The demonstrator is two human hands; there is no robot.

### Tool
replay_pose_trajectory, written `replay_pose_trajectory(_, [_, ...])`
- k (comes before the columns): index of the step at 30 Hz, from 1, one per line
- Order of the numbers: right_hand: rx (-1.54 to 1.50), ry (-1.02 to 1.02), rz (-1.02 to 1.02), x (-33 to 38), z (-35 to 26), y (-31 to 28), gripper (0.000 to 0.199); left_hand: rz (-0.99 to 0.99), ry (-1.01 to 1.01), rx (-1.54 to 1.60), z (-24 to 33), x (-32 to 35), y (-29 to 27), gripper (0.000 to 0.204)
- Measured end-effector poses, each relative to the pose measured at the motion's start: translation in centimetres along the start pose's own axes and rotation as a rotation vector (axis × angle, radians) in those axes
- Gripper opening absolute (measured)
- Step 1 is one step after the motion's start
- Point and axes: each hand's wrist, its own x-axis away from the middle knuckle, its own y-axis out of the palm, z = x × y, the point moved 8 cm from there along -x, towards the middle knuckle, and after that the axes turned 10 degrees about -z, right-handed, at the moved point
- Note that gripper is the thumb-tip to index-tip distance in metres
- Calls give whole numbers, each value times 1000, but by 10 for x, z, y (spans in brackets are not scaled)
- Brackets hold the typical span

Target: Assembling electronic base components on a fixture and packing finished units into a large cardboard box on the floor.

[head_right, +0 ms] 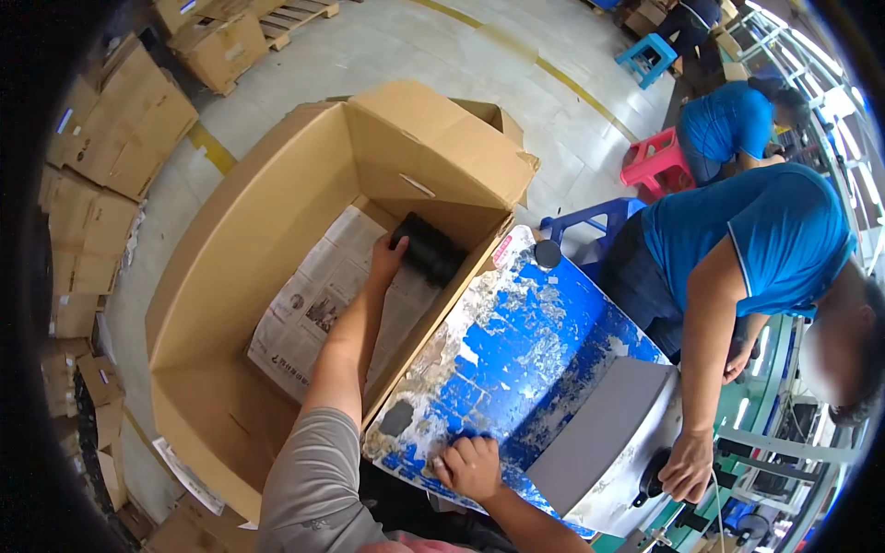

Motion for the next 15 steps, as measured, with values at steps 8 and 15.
replay_pose_trajectory(8, [-6, -32, -28, -5, -7, -8, 18, 63, 92, 167, 12, 2, -30, 40])
replay_pose_trajectory(15, [-30, -74, 109, 19, -18, -13, 19, 2, 623, -133, 236, 173, -141, 31])
